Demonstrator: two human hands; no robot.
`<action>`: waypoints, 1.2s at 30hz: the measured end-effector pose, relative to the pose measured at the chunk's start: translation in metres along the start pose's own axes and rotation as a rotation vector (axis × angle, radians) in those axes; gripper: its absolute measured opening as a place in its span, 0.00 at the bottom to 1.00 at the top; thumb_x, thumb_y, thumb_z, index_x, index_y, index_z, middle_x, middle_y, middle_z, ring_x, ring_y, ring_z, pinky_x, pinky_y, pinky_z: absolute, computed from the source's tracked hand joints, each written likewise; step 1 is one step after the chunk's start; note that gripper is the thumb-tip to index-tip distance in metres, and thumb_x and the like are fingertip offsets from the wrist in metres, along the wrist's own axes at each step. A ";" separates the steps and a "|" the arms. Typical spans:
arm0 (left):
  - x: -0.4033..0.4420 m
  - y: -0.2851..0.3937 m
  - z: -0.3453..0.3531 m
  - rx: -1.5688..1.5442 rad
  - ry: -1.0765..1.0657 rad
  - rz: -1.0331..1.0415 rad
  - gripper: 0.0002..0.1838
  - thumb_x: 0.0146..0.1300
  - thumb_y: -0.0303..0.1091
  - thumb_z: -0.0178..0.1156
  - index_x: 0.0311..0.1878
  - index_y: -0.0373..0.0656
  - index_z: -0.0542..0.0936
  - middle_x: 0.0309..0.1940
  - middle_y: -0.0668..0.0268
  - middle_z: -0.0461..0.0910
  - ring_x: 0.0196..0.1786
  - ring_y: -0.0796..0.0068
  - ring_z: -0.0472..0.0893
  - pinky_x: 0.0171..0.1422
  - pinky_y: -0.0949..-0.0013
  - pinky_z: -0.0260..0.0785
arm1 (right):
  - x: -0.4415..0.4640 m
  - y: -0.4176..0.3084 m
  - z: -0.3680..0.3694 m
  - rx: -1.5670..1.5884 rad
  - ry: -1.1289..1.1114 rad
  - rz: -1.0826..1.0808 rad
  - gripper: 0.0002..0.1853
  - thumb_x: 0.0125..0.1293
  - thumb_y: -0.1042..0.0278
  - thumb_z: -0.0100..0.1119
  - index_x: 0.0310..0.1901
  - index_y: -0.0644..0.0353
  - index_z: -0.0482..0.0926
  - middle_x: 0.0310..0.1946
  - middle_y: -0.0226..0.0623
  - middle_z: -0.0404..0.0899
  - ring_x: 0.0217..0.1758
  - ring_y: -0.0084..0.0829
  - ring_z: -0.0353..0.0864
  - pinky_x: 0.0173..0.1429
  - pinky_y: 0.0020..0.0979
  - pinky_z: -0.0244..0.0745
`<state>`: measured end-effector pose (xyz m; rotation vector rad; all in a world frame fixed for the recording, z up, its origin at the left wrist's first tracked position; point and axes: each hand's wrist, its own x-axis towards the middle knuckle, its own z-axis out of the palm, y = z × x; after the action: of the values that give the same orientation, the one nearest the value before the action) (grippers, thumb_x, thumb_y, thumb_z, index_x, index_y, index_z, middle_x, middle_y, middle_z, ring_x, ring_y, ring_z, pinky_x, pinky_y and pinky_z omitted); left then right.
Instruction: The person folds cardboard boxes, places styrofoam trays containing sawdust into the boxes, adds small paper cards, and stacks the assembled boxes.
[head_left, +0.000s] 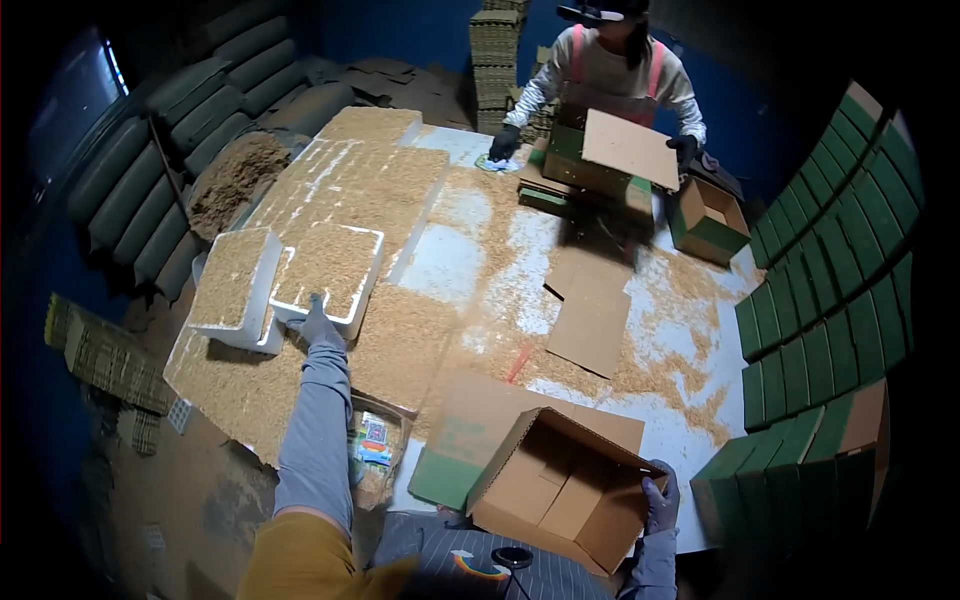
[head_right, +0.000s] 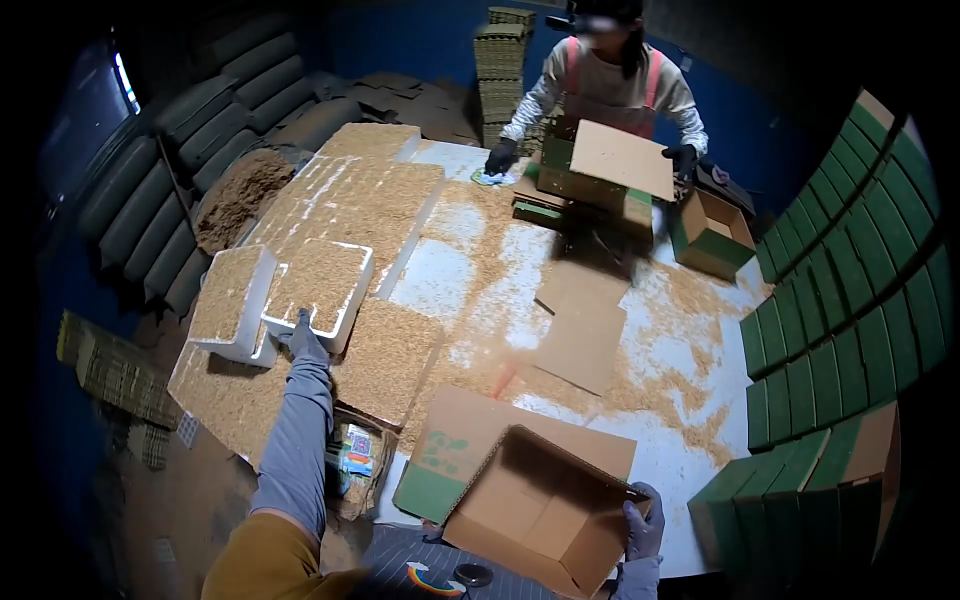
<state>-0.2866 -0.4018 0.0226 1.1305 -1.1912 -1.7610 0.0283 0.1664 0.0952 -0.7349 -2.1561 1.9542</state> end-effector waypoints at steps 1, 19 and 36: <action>-0.002 0.009 -0.010 0.036 -0.049 0.054 0.53 0.59 0.40 0.68 0.76 0.38 0.41 0.73 0.51 0.54 0.68 0.56 0.65 0.71 0.59 0.59 | 0.000 -0.003 0.000 -0.010 -0.010 0.004 0.20 0.57 0.72 0.62 0.53 0.61 0.75 0.46 0.33 0.77 0.49 0.26 0.74 0.56 0.28 0.70; -0.355 0.067 -0.061 0.323 -1.638 -0.499 0.46 0.67 0.47 0.59 0.77 0.47 0.40 0.68 0.53 0.62 0.66 0.65 0.68 0.66 0.62 0.69 | 0.083 -0.019 -0.025 0.003 -0.430 -0.059 0.16 0.70 0.60 0.55 0.47 0.67 0.80 0.41 0.35 0.82 0.43 0.24 0.79 0.50 0.26 0.73; -0.358 0.051 -0.120 1.397 -1.462 0.270 0.37 0.69 0.40 0.55 0.72 0.30 0.52 0.55 0.38 0.73 0.59 0.45 0.75 0.61 0.57 0.69 | 0.246 0.026 0.052 -0.218 -0.296 0.134 0.38 0.58 0.57 0.70 0.66 0.64 0.66 0.50 0.46 0.79 0.48 0.33 0.80 0.51 0.33 0.76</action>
<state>-0.0423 -0.1360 0.1432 -0.1157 -3.4890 -1.2102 -0.2007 0.2290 0.0093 -0.6721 -2.5893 2.0241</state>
